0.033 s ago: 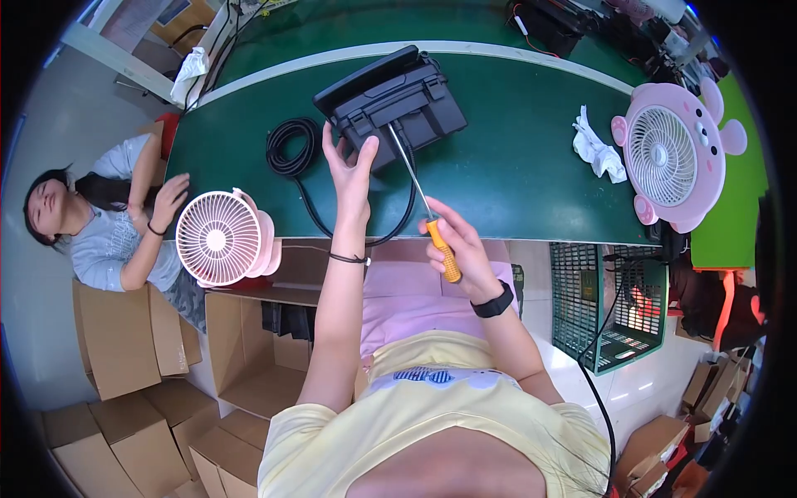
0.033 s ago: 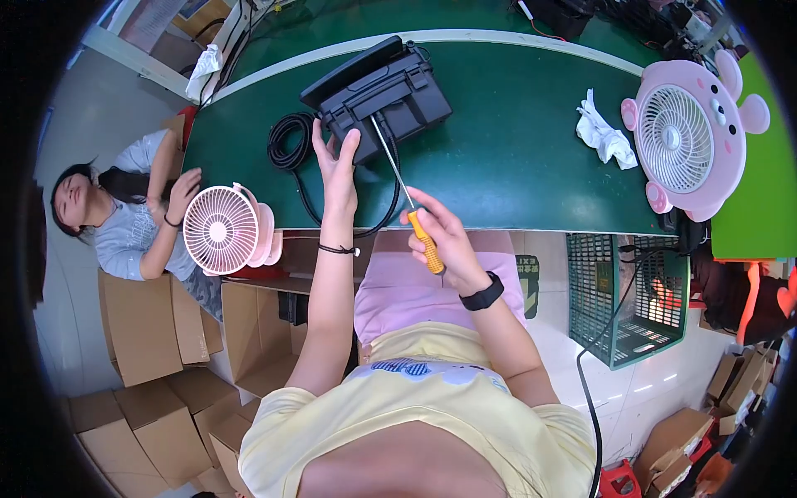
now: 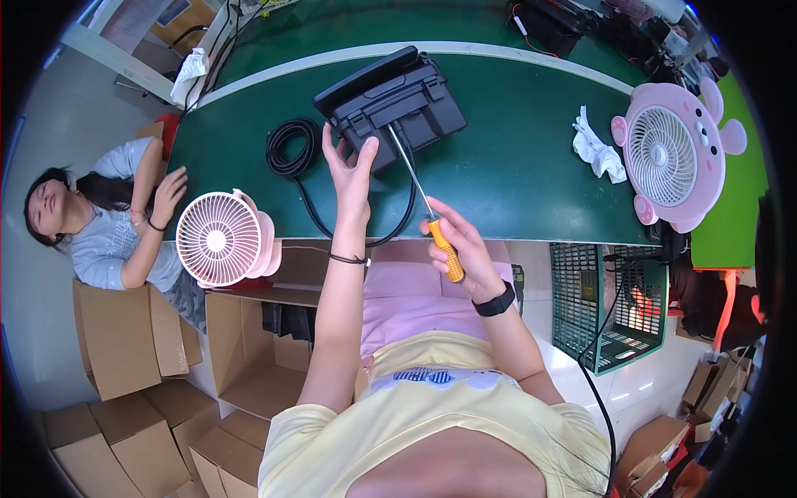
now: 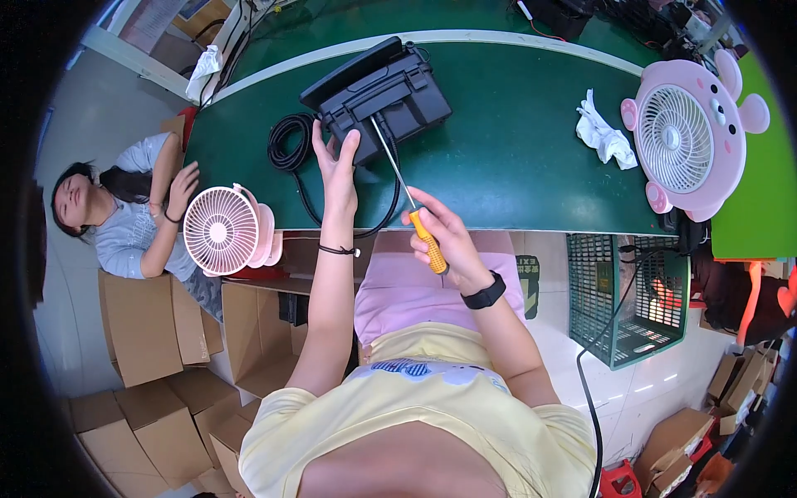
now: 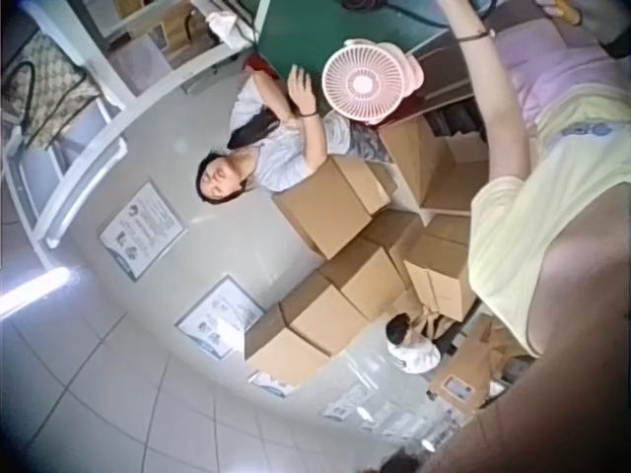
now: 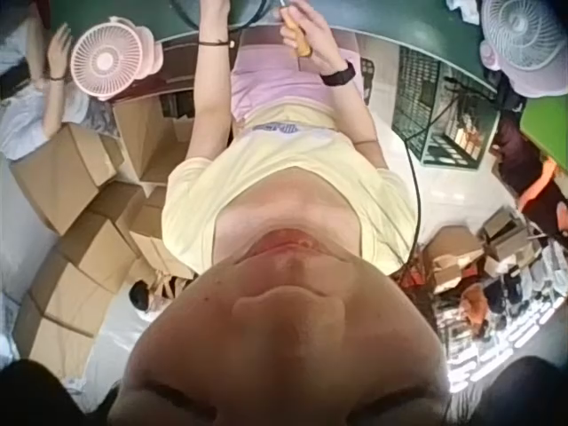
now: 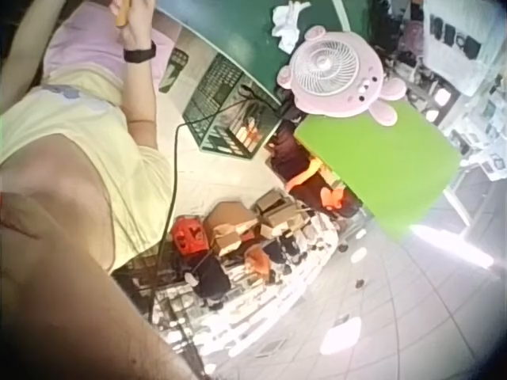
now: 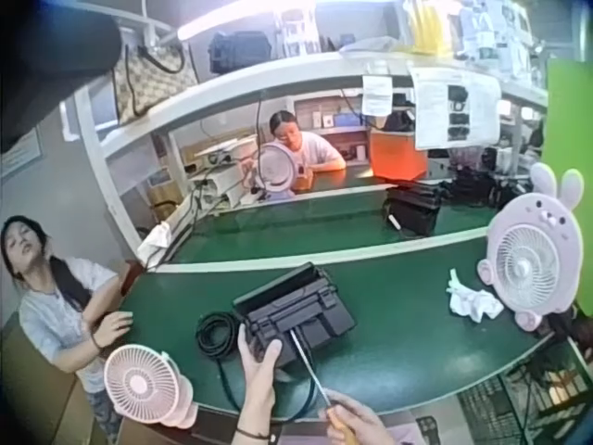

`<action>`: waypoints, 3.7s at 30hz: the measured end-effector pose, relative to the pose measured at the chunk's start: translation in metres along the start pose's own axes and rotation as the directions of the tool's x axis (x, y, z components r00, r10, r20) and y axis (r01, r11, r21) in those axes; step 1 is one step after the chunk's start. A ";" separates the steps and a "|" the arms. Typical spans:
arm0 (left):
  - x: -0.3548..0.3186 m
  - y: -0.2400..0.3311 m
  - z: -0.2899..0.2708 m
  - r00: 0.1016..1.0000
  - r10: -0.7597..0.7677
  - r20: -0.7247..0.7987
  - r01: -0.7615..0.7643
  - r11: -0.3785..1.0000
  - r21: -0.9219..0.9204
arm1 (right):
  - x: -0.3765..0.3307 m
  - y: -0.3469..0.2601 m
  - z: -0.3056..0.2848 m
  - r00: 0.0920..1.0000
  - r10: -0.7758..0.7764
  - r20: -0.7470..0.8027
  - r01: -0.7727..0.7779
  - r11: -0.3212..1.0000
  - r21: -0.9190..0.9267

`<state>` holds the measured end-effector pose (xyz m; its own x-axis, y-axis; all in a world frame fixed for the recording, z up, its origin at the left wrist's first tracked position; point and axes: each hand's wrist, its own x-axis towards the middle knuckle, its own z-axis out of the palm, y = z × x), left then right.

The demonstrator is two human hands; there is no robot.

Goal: Assembling electronic internal components and a solar panel into a plastic enclosure using a screwdriver.

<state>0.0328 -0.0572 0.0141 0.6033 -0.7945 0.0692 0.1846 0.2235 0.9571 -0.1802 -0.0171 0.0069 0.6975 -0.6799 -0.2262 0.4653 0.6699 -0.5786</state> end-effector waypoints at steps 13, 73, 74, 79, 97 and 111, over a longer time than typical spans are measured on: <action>-0.007 0.043 -0.037 0.977 -0.212 0.037 0.187 0.921 0.342 | 0.029 -0.060 -0.035 0.764 -0.643 -0.046 0.439 0.571 -0.694; 0.050 0.044 -0.035 0.550 0.667 0.502 -0.456 -0.264 0.850 | 0.089 -0.063 -0.046 0.670 -0.740 -0.059 0.485 0.497 -0.719; 0.060 0.043 -0.038 0.544 0.681 0.490 -0.425 -0.279 0.861 | 0.090 -0.062 -0.046 0.670 -0.740 -0.055 0.488 0.496 -0.719; 0.101 0.043 -0.061 0.575 0.732 0.367 -0.199 -0.310 0.930 | 0.089 -0.062 -0.038 0.659 -0.741 -0.127 0.489 0.551 -0.676; 0.043 0.003 -0.006 0.669 0.500 0.550 -0.601 -0.071 0.796 | 0.093 -0.061 -0.037 0.720 -0.679 -0.146 0.225 0.427 -0.876; 0.050 -0.042 0.036 0.646 0.227 0.729 -0.714 0.518 0.471 | 0.098 -0.059 -0.043 0.695 -0.689 -0.205 0.309 0.544 -0.780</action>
<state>0.0272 -0.1261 -0.0121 -0.1343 -0.8738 0.4673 -0.7005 0.4173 0.5789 -0.1624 -0.1359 -0.0146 0.0525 -0.9954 0.0806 0.0439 -0.0783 -0.9960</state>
